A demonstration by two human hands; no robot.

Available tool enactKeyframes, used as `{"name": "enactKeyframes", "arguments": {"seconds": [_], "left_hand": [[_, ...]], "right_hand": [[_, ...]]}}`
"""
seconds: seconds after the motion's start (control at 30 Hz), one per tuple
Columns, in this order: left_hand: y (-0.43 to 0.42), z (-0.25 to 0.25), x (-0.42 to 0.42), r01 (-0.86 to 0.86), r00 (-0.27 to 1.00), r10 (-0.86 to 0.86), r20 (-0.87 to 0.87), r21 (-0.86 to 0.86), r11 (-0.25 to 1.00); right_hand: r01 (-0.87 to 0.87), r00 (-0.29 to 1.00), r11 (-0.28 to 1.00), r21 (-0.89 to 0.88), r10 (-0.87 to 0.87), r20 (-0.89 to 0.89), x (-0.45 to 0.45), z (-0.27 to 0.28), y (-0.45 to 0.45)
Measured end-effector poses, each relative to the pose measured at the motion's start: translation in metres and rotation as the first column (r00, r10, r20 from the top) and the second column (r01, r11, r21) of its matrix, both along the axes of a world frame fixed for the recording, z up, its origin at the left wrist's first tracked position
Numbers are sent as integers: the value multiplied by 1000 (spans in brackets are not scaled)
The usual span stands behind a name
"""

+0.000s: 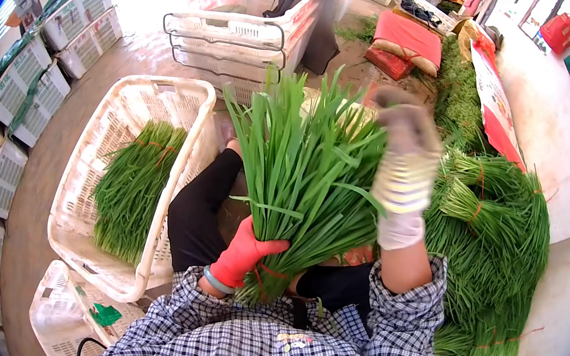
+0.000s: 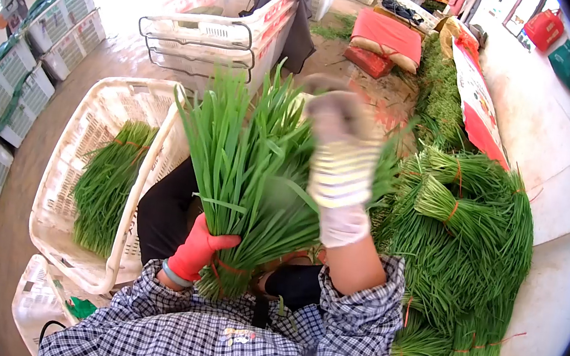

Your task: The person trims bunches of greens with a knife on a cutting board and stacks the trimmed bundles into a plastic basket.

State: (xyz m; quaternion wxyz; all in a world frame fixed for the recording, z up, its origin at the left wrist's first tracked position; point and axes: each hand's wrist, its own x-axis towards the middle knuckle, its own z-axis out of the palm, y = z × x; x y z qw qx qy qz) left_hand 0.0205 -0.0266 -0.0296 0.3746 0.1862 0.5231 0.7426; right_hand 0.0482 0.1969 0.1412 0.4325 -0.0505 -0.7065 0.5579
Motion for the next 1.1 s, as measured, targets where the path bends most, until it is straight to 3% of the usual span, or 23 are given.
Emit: {"name": "enactKeyframes", "arguments": {"seconds": [0.07,0.13,0.17,0.2,0.23,0.27,0.33,0.4,0.43,0.6,0.67,0.73,0.8,0.83,0.87,0.93,1.0,1.07,1.1], "left_hand": [[-1,-2,-3,-40,999,40,19,19,999],[-1,-6,-8,-92,996,92,13,58,994],[0,-10,-10,-100,995,100,4,70,993],[0,-11,-11,-112,994,111,14,56,992],[2,-13,-12,-163,987,163,16,62,985],[4,-13,-12,-205,979,204,16,68,976],[4,-15,-12,-244,966,233,109,101,964],[2,-14,-15,-367,895,288,340,197,909],[0,-20,-16,-370,905,308,293,187,910],[-2,-21,-13,-343,923,301,241,155,926],[-3,-16,-11,-342,911,285,298,159,926],[-3,-17,-10,-324,921,280,270,137,936],[-2,-18,-11,-336,929,304,212,138,932],[-2,-18,-11,-340,928,308,211,139,930],[0,-17,-10,-349,930,325,171,131,928],[6,-14,-7,-364,930,355,95,116,924],[10,-6,-3,-366,930,359,75,113,924],[12,-2,1,-385,918,393,-45,133,913],[10,-5,1,-379,922,386,-37,119,918]], "right_hand": [[-166,950,985,-41,149,-276,12,15,3],[-87,983,946,312,132,-126,38,18,0],[-169,981,791,588,76,180,52,14,4],[-316,939,504,804,45,341,48,24,-14],[-433,861,374,820,-97,499,41,10,-34],[-438,840,232,869,-239,487,36,-20,-47],[-494,791,165,853,-322,520,29,-65,-44],[-556,732,131,821,-389,559,33,-78,-36],[-611,679,91,787,-451,579,36,-83,-32],[-536,761,61,842,-398,513,52,-110,-25],[-304,890,149,941,-308,336,59,-113,-27],[-285,891,162,945,-318,323,62,-111,-28],[-217,894,232,948,-343,288,63,-108,-27],[-219,888,401,890,-296,352,66,-94,-29],[-219,889,400,890,-294,351,67,-83,-31],[71,969,596,800,-231,87,68,-62,-35],[110,966,538,836,-257,38,63,-46,-51],[-163,954,335,928,-188,235,48,-41,-58],[-174,940,335,926,-225,258,38,-56,-53]]}}
